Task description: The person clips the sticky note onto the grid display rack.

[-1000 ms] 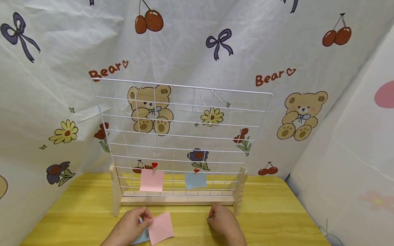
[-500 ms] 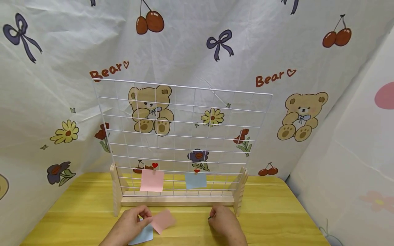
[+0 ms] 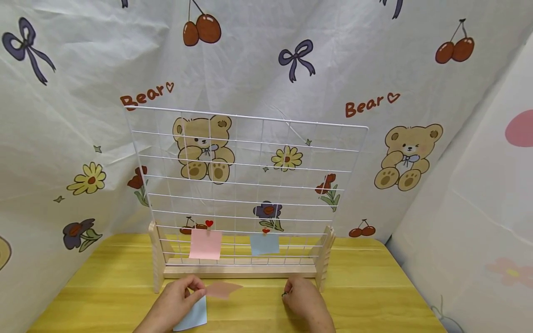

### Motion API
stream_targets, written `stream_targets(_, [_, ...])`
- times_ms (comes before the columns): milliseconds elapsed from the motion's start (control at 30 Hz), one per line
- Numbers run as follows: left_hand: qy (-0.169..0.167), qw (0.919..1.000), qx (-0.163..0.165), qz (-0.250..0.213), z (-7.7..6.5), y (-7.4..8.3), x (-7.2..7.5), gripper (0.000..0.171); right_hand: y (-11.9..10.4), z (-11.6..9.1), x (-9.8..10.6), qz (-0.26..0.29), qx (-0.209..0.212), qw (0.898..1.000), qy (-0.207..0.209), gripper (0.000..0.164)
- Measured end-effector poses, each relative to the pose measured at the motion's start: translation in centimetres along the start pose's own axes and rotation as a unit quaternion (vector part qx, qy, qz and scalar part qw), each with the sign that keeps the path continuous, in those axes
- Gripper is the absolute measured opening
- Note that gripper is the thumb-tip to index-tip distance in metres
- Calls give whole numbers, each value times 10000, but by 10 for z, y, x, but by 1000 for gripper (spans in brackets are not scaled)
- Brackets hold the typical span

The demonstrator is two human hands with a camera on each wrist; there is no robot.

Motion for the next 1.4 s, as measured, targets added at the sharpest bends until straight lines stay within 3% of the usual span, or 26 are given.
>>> stream_targets(500, [-9,9984,402,-386,1,3,4,9,-2,-2,2,29,38,10000,11,18])
stream_targets(933, [40,9893,729,-1262,3,5,10,15,-3,-1,2,-8,109,9999,73,19])
stream_targets(1400, [112,9837,996,-1494,3,4,17,19,-5,-2,3,25,141,9999,41,17])
Point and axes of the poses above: each hand's wrist, its own z-axis towards the middle knuckle, its own x-axis out of the back of the hand, y = z × x, the point moved 9 cm from there along z, towards the middle knuckle, and after that the axes turned 13 degrees about y, right-handed, at the moved point
